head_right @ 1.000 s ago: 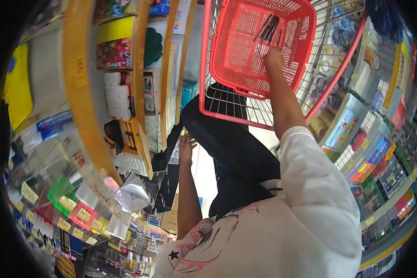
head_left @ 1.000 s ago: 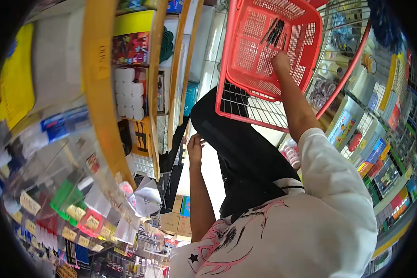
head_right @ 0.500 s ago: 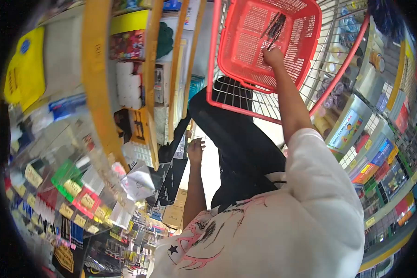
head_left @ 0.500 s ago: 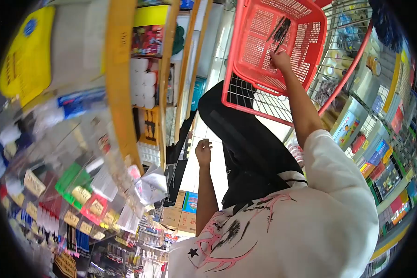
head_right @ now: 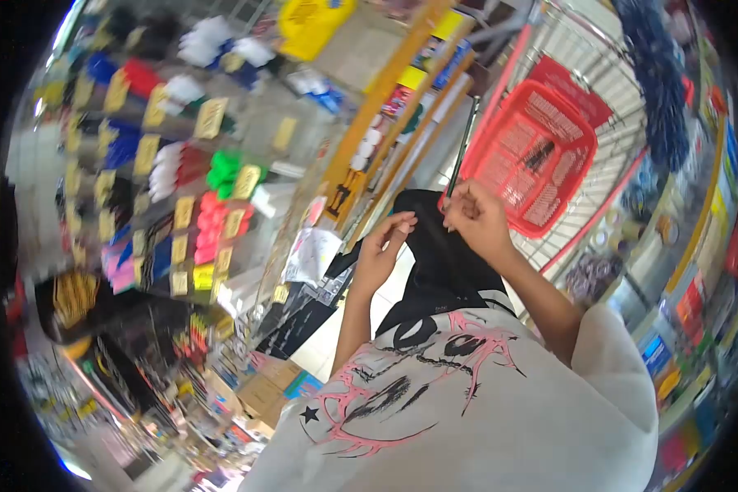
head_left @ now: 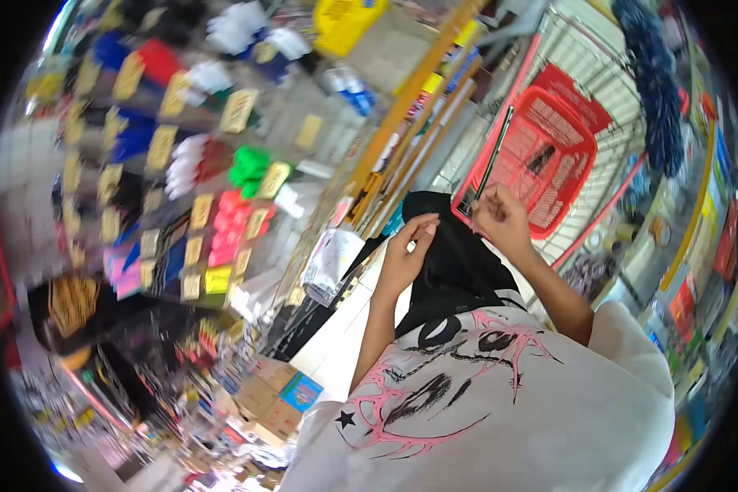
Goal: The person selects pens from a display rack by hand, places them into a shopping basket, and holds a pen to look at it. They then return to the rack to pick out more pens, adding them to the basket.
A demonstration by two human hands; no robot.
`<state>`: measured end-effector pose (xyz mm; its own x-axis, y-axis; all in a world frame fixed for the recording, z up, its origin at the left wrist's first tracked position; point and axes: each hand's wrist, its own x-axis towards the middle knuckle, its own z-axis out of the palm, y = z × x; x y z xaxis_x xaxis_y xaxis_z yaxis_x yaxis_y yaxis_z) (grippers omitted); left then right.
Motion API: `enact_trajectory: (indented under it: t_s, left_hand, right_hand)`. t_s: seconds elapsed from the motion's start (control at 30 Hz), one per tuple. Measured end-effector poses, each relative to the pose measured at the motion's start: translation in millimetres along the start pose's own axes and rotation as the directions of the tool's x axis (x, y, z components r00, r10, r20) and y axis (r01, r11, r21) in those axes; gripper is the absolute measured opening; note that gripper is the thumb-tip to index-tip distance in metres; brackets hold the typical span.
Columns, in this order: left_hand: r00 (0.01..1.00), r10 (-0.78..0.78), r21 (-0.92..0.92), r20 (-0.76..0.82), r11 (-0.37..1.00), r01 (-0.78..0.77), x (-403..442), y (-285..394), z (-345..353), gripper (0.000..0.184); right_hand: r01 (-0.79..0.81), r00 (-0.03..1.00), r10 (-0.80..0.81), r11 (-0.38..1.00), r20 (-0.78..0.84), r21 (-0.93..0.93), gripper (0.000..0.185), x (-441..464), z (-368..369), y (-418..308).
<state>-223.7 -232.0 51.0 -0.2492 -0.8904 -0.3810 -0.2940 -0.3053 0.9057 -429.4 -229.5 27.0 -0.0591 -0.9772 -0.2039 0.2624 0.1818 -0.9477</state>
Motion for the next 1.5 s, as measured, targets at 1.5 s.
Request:
enact_trajectory:
  t_s: [1.5]
  left_hand:
    - [0.69,0.298,-0.232,-0.659,0.793,-0.564,-125,60,-73,0.031]
  right_hand:
    - [0.474,0.698,-0.364,0.881,0.617,-0.016,0.02,19,217,-219]
